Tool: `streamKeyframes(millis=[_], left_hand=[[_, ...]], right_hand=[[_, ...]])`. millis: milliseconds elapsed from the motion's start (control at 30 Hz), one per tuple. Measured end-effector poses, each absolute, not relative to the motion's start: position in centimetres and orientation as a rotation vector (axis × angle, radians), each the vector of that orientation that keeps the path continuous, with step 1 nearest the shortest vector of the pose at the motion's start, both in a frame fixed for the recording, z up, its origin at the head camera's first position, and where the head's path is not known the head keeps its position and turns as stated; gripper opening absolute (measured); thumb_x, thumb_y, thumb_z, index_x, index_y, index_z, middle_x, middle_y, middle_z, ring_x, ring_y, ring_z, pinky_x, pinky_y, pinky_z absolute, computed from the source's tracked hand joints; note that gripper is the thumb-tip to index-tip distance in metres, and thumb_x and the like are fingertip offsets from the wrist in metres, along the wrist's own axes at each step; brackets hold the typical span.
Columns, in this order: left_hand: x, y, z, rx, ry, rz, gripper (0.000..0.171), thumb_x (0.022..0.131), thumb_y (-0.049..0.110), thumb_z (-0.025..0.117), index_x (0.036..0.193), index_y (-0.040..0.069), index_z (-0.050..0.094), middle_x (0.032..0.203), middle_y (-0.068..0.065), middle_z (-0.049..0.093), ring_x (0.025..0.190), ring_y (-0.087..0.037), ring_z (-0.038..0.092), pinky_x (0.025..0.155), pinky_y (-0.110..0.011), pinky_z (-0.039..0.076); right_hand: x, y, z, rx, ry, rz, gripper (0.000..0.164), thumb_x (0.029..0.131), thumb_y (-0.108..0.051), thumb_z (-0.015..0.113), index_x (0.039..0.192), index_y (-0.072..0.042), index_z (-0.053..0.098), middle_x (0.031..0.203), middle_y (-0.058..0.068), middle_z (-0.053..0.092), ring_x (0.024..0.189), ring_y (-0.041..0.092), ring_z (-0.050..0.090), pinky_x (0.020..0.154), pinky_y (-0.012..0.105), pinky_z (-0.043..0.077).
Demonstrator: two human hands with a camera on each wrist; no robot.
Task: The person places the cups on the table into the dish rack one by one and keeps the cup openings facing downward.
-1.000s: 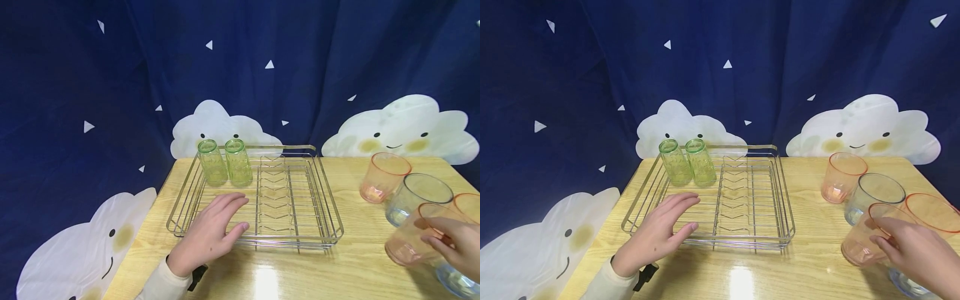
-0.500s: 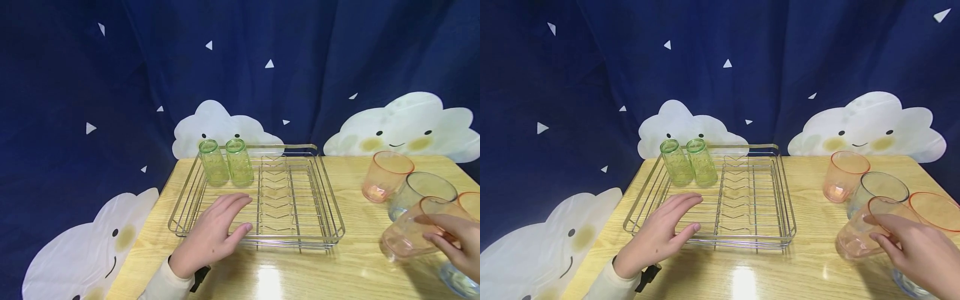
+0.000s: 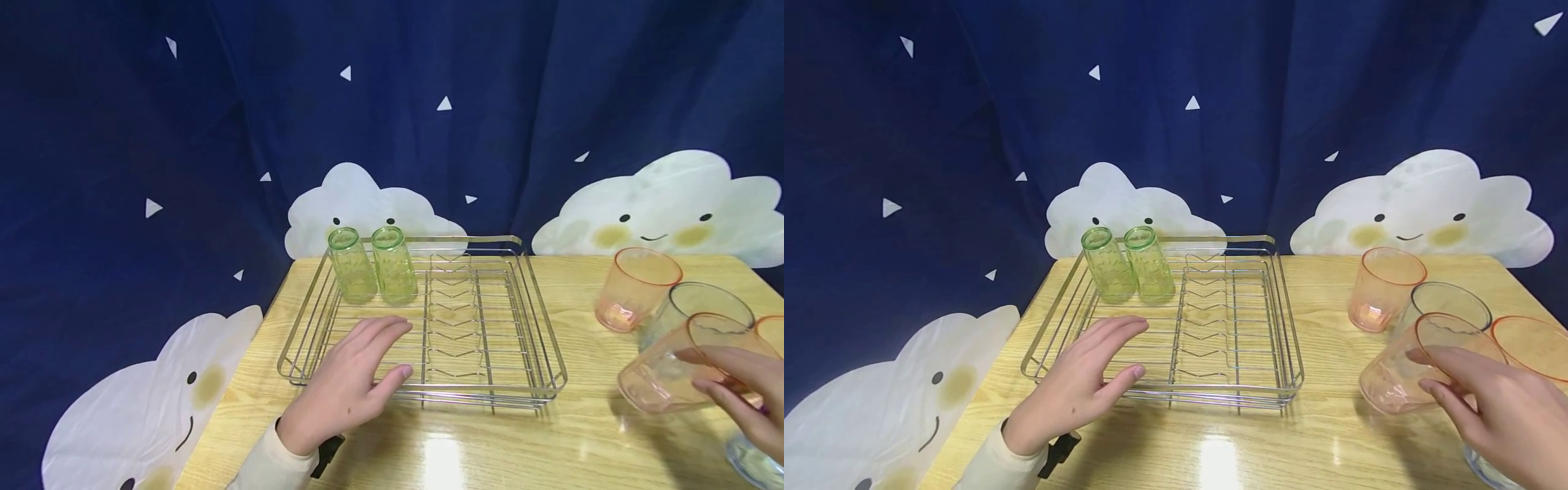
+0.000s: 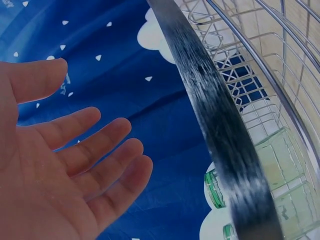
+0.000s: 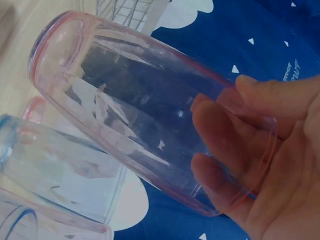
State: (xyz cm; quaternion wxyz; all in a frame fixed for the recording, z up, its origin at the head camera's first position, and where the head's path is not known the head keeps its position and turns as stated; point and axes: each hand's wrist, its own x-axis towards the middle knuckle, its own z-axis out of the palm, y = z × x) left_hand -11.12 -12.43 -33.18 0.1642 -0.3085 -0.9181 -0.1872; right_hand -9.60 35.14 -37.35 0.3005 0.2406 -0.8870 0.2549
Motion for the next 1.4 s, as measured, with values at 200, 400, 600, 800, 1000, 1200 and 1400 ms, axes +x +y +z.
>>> streamKeyframes(millis=[200, 400, 600, 800, 1000, 1200, 1400], left_hand=[[-11.1, -12.5, -33.2, -0.868, -2.660, -0.534, 0.048, 0.095, 0.037, 0.061, 0.139, 0.016, 0.055, 0.140, 0.001, 0.058, 0.132, -0.016, 0.054, 0.105, -0.039, 0.050], [-11.1, -12.4, -33.1, -0.866, -2.680, -0.539, 0.049, 0.095, 0.036, 0.060, 0.140, 0.018, 0.054, 0.143, 0.001, 0.057, 0.133, -0.016, 0.052, 0.106, -0.040, 0.050], [-11.1, -12.4, -33.1, -0.877, -2.684, -0.547, 0.049, 0.096, 0.036, 0.060, 0.141, 0.019, 0.053, 0.143, 0.002, 0.056, 0.134, -0.016, 0.051, 0.107, -0.040, 0.049], [-11.0, -12.5, -33.2, -0.878, -2.682, -0.550, 0.049, 0.096, 0.036, 0.060, 0.141, 0.019, 0.053, 0.143, 0.002, 0.057, 0.135, -0.015, 0.051, 0.109, -0.039, 0.048], [-11.0, -12.5, -33.2, -0.877, -2.682, -0.550, 0.050, 0.095, 0.036, 0.060, 0.141, 0.018, 0.053, 0.144, 0.001, 0.056, 0.135, -0.016, 0.051, 0.110, -0.039, 0.047], [-10.9, -12.4, -33.1, -0.873, -2.698, -0.599, 0.050, 0.096, 0.037, 0.060, 0.142, 0.020, 0.052, 0.144, 0.002, 0.055, 0.136, -0.015, 0.050, 0.109, -0.040, 0.047], [-10.9, -12.2, -33.0, -0.889, -2.694, -0.613, 0.050, 0.096, 0.038, 0.059, 0.142, 0.019, 0.053, 0.144, 0.002, 0.055, 0.136, -0.015, 0.050, 0.110, -0.040, 0.047]], right_hand=[[-9.3, 34.8, -37.1, 0.670, -2.334, 0.698, 0.039, 0.088, 0.010, 0.064, 0.120, -0.012, 0.070, 0.127, -0.040, 0.046, 0.111, -0.030, 0.042, 0.058, -0.002, 0.043], [-9.0, 34.4, -36.8, 0.673, -2.310, 0.718, 0.040, 0.090, 0.008, 0.062, 0.124, -0.011, 0.068, 0.128, -0.039, 0.048, 0.112, -0.029, 0.043, 0.059, -0.001, 0.044], [-8.5, 34.0, -36.1, 0.603, -2.314, 0.679, 0.038, 0.088, 0.011, 0.062, 0.121, -0.007, 0.069, 0.126, -0.044, 0.044, 0.097, -0.030, 0.048, 0.061, -0.002, 0.043], [-8.2, 33.7, -35.6, 0.519, -2.358, 0.655, 0.041, 0.082, 0.016, 0.065, 0.120, 0.003, 0.068, 0.125, -0.049, 0.037, 0.086, -0.029, 0.047, 0.063, -0.004, 0.041], [-8.1, 32.1, -34.3, 0.592, -2.263, 0.715, 0.028, 0.093, 0.005, 0.060, 0.120, 0.006, 0.068, 0.126, -0.040, 0.050, 0.086, -0.027, 0.051, 0.064, -0.002, 0.044], [-8.0, 30.8, -32.7, 0.649, -2.246, 0.736, 0.028, 0.098, -0.011, 0.058, 0.114, 0.010, 0.069, 0.126, -0.035, 0.054, 0.086, -0.025, 0.054, 0.069, -0.002, 0.046], [-7.7, 30.2, -32.1, 0.614, -2.245, 0.741, 0.027, 0.089, 0.009, 0.063, 0.115, 0.008, 0.069, 0.123, -0.036, 0.054, 0.075, -0.022, 0.054, 0.066, -0.001, 0.046]])
